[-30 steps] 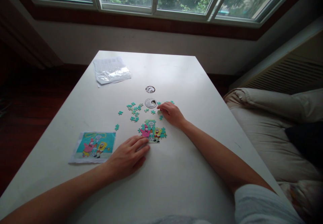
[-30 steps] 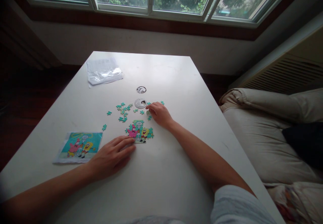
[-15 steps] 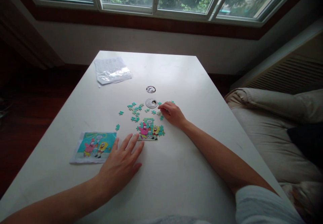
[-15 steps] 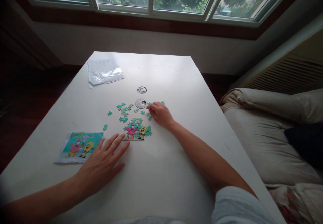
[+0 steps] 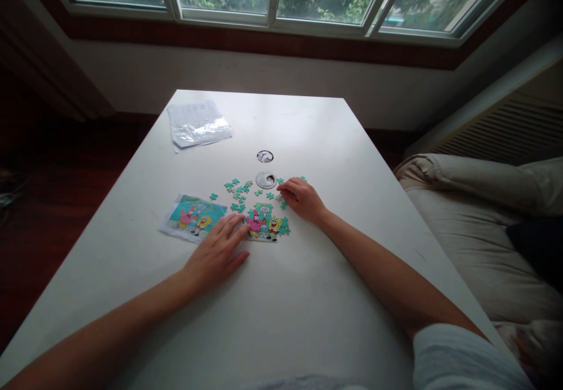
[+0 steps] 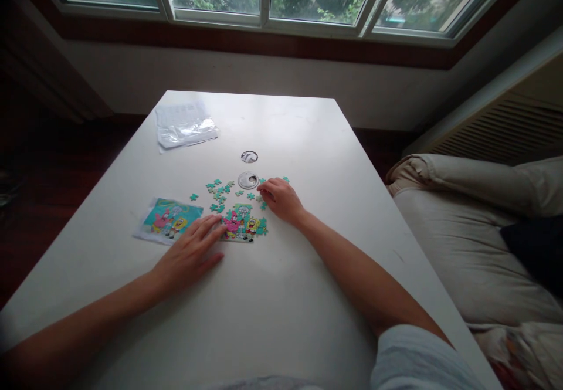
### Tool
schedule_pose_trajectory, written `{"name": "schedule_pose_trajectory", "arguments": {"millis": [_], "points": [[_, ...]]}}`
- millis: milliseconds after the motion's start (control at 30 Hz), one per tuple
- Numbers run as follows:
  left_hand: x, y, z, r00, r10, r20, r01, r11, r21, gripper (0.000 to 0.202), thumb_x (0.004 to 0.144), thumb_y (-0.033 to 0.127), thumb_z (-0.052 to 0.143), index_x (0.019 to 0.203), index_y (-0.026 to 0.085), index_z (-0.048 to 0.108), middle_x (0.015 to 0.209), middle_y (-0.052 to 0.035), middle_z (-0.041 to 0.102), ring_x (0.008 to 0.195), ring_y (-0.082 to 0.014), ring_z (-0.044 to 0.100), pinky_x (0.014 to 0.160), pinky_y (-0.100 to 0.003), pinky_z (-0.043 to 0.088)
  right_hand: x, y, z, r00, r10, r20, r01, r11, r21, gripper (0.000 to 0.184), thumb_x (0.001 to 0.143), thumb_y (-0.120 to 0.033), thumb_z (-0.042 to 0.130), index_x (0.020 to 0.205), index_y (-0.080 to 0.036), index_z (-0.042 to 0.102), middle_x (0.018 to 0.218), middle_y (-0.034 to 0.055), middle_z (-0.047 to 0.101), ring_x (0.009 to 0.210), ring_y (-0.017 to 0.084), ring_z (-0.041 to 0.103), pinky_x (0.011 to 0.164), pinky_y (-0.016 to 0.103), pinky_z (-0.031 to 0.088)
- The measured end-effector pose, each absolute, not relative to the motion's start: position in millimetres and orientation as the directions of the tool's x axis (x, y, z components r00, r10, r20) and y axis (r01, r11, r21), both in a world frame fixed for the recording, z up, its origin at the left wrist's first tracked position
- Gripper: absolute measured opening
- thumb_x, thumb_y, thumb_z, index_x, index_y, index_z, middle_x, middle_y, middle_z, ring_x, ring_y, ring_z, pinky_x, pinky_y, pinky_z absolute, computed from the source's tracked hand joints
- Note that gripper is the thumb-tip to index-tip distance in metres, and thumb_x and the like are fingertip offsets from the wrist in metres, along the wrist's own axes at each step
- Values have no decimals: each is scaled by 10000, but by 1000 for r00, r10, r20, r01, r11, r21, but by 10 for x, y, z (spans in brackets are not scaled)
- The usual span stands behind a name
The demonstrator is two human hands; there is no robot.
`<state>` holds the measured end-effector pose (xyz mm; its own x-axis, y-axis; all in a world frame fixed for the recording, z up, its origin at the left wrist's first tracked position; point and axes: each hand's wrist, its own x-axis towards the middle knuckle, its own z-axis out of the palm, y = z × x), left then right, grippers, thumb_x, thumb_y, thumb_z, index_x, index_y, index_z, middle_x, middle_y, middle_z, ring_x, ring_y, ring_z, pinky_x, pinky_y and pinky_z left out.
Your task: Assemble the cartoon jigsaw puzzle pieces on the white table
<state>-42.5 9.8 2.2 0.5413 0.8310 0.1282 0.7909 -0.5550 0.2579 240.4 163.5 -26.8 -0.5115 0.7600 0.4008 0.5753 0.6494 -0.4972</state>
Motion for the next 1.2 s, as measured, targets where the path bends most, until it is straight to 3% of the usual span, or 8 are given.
{"name": "schedule_pose_trajectory", "arguments": {"millis": [133, 333, 433, 533, 733, 900, 1033, 1200], "points": [[-436, 134, 36, 535, 835, 128, 791, -548, 274, 486, 973, 299, 565, 1444, 217, 482, 1574, -126, 399, 1484, -309, 334, 1224, -530, 330, 2390, 1632, -250, -515, 754, 407, 576, 656, -488, 165, 980, -204, 531, 997, -242, 692, 924, 58, 701, 896, 215, 607, 828, 352, 455], [-675, 285, 185, 373, 919, 127, 919, -385, 85, 352, 985, 321, 522, 1314, 211, 581, 1457, -138, 524, 1358, -344, 474, 1162, -588, 360, 2422, 1646, -234, -511, 749, 421, 573, 662, -484, 179, 983, -193, 522, 993, -241, 694, 924, 57, 710, 877, 214, 615, 819, 355, 462], [-826, 351, 208, 322, 943, 89, 946, -325, 18, 482, 970, 354, 560, 1416, 180, 504, 1503, -183, 468, 1376, -357, 454, 1114, -538, 427, 2460, 1671, -232, -509, 746, 429, 573, 666, -478, 187, 973, -174, 523, 984, -238, 698, 917, 55, 716, 857, 212, 618, 819, 357, 466], [-825, 268, 238, 339, 941, 25, 941, -338, -24, 561, 975, 369, 564, 1487, 180, 433, 1467, -191, 498, 1317, -344, 504, 1050, -498, 485, 2492, 1694, -235, -499, 748, 438, 577, 663, -477, 189, 959, -157, 532, 984, -237, 701, 918, 52, 719, 854, 210, 623, 816, 354, 469], [-568, -87, 403, 388, 914, -115, 920, -391, -6, 493, 947, 358, 611, 1416, 240, 514, 1243, -136, 619, 1074, -305, 614, 737, -361, 557, 2506, 1708, -248, -499, 744, 444, 578, 667, -470, 191, 946, -139, 539, 980, -231, 703, 916, 46, 722, 853, 207, 627, 819, 355, 471], [-501, -109, 456, 433, 887, -161, 899, -439, 2, 413, 952, 377, 607, 1331, 215, 582, 1149, -126, 634, 1001, -280, 624, 757, -360, 546, 2497, 1708, -255, -503, 743, 442, 576, 670, -469, 188, 955, -160, 533, 980, -232, 704, 918, 50, 728, 851, 209, 631, 813, 360, 471], [-547, -10, 430, 401, 906, -132, 912, -409, -39, 455, 951, 376, 625, 1359, 184, 566, 1261, -159, 600, 1107, -309, 588, 855, -412, 547, 2499, 1704, -263, -508, 742, 438, 577, 671, -466, 190, 957, -162, 530, 981, -233, 704, 923, 48, 733, 852, 209, 633, 818, 363, 468], [-647, 55, 401, 307, 942, -136, 946, -318, -64, 418, 967, 372, 604, 1353, 221, 546, 1232, -144, 605, 1100, -305, 596, 675, -329, 541, 2497, 1709, -275, -508, 744, 435, 582, 668, -463, 192, 959, -168, 528, 977, -236, 706, 930, 49, 735, 857, 211, 633, 823, 365, 464]]}}
